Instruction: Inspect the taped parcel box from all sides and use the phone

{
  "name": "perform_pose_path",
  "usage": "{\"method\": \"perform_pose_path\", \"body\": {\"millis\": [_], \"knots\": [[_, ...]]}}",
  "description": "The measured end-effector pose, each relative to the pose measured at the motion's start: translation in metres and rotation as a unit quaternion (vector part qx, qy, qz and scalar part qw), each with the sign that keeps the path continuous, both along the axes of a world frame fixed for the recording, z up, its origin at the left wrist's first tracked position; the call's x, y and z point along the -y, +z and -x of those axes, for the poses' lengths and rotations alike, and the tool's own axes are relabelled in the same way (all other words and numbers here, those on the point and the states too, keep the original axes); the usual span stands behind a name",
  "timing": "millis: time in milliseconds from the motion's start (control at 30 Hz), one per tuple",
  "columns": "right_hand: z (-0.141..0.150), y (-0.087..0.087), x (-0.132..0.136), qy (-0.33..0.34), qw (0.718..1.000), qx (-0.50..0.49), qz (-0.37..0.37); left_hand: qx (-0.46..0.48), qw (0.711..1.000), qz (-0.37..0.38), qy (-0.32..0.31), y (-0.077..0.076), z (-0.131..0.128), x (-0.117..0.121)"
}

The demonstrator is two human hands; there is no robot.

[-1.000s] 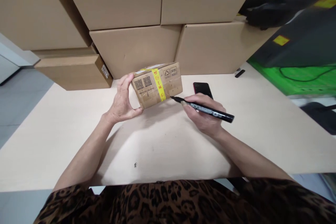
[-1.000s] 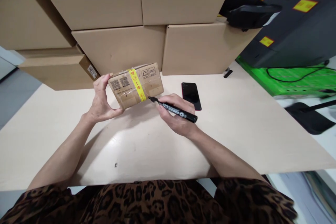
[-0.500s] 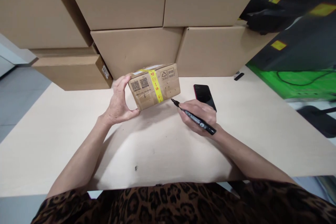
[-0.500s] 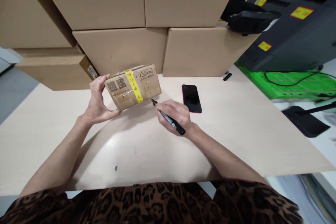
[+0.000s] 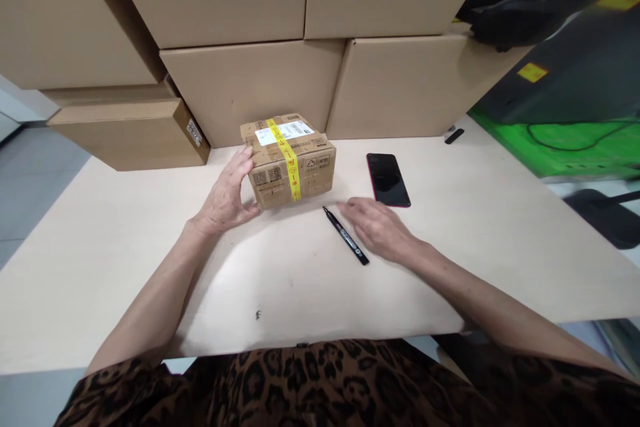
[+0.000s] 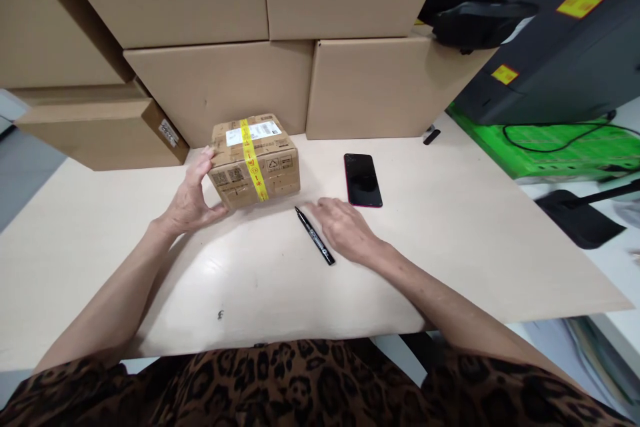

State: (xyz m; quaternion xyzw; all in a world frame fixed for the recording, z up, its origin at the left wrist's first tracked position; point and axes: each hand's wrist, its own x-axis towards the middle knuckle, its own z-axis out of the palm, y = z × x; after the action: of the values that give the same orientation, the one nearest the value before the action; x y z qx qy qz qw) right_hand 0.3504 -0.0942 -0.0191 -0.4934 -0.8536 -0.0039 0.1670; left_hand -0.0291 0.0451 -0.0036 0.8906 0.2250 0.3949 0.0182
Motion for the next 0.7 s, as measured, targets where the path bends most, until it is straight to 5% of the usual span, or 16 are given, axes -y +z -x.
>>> {"method": "perform_pose_path", "body": {"millis": [133,233,433,700], "knots": [[-0.02,0.002,-0.025,-0.254,0.963,-0.09,0.002,-0.015,0.999,0.02,0.026,-0.013,0.006,-0.012],[-0.031,0.005,-0.046,-0.377,0.917,-0.091,0.09,-0.04,0.999,0.01,0.034,-0.02,0.009,-0.018],[-0.04,0.013,-0.067,-0.452,0.876,-0.015,0.169,-0.097,0.993,0.021,0.066,-0.025,0.008,-0.007],[-0.059,0.023,-0.089,-0.495,0.834,-0.099,0.223,0.092,0.984,0.04,0.15,-0.025,-0.012,0.008]]}}
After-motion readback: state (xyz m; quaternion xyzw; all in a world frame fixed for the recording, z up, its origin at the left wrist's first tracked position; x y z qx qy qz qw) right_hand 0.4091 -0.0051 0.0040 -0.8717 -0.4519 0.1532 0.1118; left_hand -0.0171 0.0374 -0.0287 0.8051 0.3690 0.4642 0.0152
